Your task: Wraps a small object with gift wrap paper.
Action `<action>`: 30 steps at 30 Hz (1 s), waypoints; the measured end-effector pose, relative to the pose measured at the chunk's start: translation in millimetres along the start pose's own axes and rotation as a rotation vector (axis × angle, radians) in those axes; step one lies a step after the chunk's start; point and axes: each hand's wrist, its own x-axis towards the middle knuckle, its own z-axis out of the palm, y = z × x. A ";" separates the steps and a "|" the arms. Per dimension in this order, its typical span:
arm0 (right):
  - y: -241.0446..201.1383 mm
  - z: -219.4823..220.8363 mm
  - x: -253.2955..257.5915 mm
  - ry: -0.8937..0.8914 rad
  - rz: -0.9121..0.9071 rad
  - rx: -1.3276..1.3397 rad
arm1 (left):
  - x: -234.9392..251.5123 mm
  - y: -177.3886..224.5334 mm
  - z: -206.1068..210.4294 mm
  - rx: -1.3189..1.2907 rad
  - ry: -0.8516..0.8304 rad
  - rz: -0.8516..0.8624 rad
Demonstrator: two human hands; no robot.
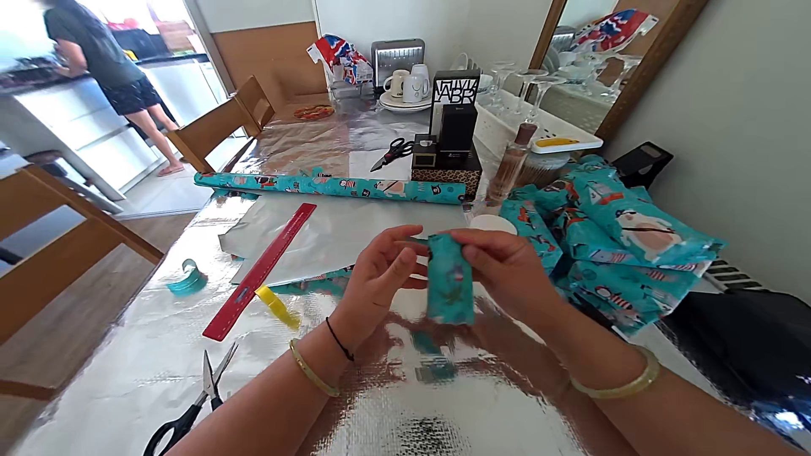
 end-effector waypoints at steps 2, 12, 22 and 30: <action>1.7 -0.8 1.1 -0.064 -0.236 -0.249 | 0.9 3.1 2.1 0.095 0.027 0.028; -5.6 6.3 -2.1 -0.059 -0.814 -0.692 | 2.2 -2.8 4.5 0.411 0.080 0.544; -6.4 9.8 -4.3 -0.033 -0.757 -0.588 | 6.1 -1.1 -6.9 0.618 -0.001 0.683; -15.1 -0.3 -0.6 -0.099 -0.544 -0.560 | 3.2 -5.9 -3.1 0.589 -0.033 0.673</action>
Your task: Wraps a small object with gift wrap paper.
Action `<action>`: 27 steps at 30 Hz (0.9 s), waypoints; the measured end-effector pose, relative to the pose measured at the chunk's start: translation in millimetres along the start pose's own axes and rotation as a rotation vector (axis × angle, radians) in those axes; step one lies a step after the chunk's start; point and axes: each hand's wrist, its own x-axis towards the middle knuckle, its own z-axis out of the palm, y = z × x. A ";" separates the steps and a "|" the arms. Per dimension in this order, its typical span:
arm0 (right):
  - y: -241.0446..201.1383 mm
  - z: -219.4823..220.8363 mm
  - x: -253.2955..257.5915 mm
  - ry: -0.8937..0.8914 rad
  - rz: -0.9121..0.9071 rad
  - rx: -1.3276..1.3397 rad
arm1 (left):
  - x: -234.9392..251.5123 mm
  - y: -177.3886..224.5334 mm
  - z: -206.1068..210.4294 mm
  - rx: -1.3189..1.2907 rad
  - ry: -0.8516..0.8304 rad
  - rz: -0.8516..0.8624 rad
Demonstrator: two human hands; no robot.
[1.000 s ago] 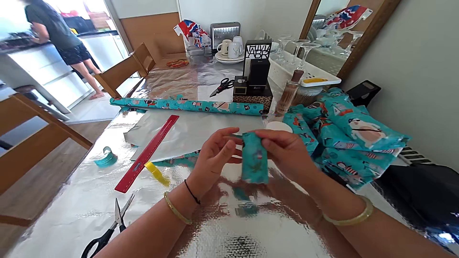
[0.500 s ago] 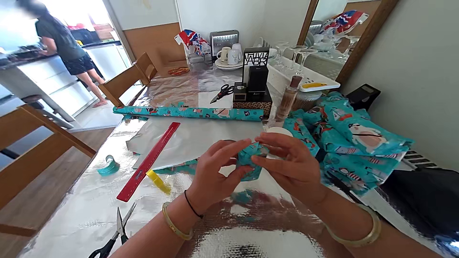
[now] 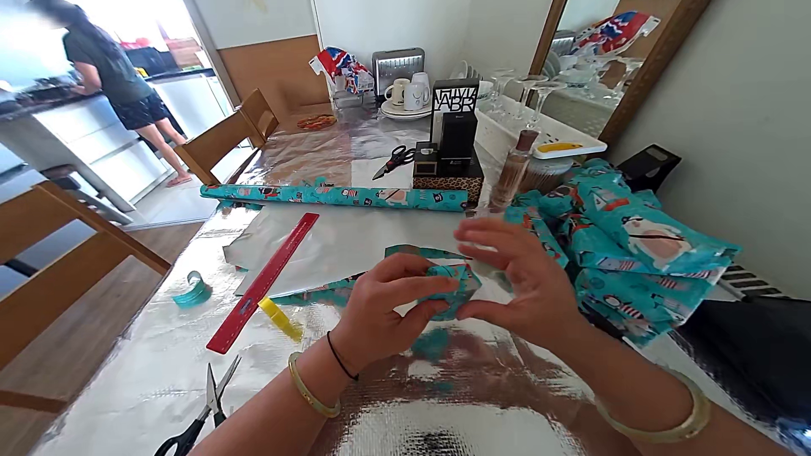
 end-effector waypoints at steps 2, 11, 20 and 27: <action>-0.3 3.6 -0.7 -0.050 -0.054 -0.052 | -0.1 0.3 0.1 -0.011 0.013 -0.008; 1.1 12.0 -10.0 0.012 0.294 0.106 | 2.1 9.8 5.3 0.128 0.014 -0.181; 18.7 21.9 -12.6 -0.184 0.783 -0.087 | 13.2 57.1 -143.4 0.668 -0.475 -0.795; 28.6 19.7 -10.3 -0.394 0.706 -0.311 | -50.3 16.2 -179.6 0.555 -0.630 -0.676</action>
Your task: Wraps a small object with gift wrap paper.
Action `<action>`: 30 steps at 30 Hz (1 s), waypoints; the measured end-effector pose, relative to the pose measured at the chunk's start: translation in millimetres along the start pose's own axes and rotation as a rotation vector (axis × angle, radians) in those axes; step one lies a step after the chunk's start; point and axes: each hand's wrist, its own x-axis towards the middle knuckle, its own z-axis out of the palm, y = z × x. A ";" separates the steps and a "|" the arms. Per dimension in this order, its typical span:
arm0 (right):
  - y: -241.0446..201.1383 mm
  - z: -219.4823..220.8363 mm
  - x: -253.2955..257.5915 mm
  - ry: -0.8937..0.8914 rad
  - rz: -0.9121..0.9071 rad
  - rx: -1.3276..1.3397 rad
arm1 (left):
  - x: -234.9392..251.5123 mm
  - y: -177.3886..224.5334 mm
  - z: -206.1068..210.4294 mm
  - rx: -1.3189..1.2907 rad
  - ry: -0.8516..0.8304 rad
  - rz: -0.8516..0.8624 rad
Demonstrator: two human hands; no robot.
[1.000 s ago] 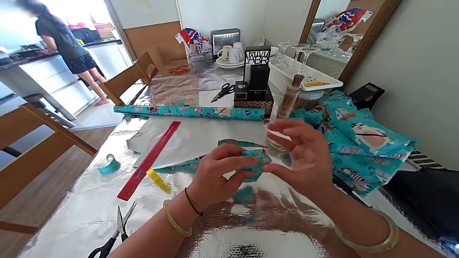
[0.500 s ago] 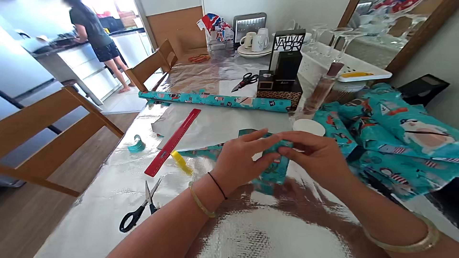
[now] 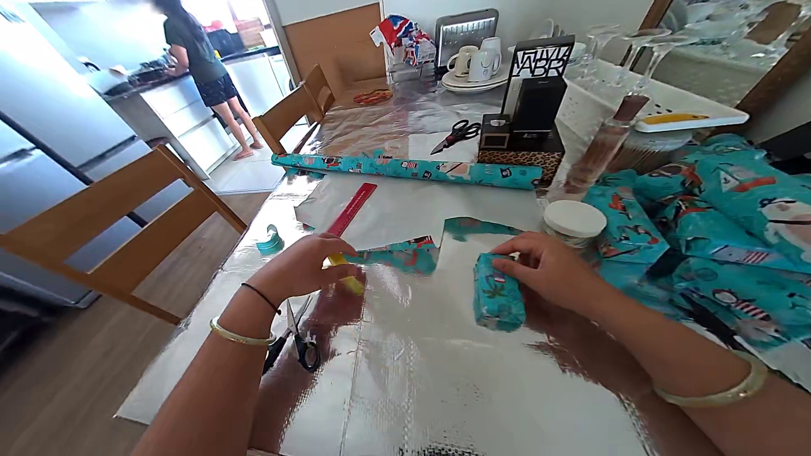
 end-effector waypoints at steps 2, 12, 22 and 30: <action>0.0 0.9 -0.6 0.018 -0.024 -0.041 | 0.4 -5.1 5.7 -0.005 -0.003 -0.018; 0.3 4.0 -1.2 0.107 -0.098 -0.114 | -14.0 12.9 -5.6 -0.021 0.213 0.030; -52.5 16.9 -31.2 0.241 -0.395 0.303 | -27.9 74.9 -33.3 -0.212 0.478 0.198; -79.8 34.5 -58.0 -0.108 -0.279 0.800 | -10.4 119.7 2.1 -0.389 0.392 0.328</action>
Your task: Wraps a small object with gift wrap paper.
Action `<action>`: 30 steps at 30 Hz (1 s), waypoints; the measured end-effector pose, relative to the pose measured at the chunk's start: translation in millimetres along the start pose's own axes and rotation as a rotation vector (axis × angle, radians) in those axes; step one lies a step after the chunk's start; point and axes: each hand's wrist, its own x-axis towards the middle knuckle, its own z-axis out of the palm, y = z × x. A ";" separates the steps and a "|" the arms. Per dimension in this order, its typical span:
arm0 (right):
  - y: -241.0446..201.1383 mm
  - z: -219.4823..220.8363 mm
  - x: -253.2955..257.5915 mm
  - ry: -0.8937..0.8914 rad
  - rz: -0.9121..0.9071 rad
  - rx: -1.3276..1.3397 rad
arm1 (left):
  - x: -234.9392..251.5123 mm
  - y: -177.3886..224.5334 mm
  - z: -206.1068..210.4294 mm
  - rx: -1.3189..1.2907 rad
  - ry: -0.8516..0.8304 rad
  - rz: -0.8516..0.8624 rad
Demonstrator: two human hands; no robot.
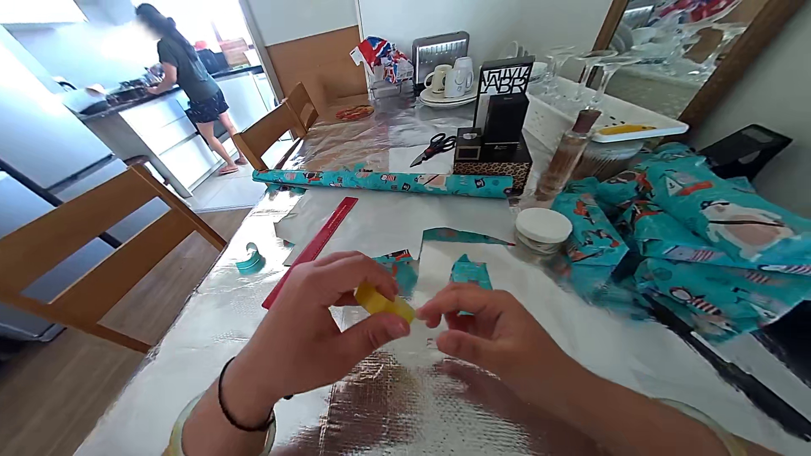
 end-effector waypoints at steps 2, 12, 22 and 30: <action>-3.1 -1.4 -0.4 0.025 0.010 0.016 | 0.3 -1.7 10.0 -0.030 0.005 -0.017; -16.3 -14.8 -1.7 0.056 0.284 -0.069 | -6.8 -18.8 35.3 0.297 0.051 -0.020; -18.7 -25.0 -4.5 0.166 -0.004 -0.483 | -20.2 -24.4 32.4 0.191 0.059 -0.104; -99.1 -24.5 -42.9 0.027 -0.399 -0.890 | -25.0 38.1 25.0 0.254 0.148 0.150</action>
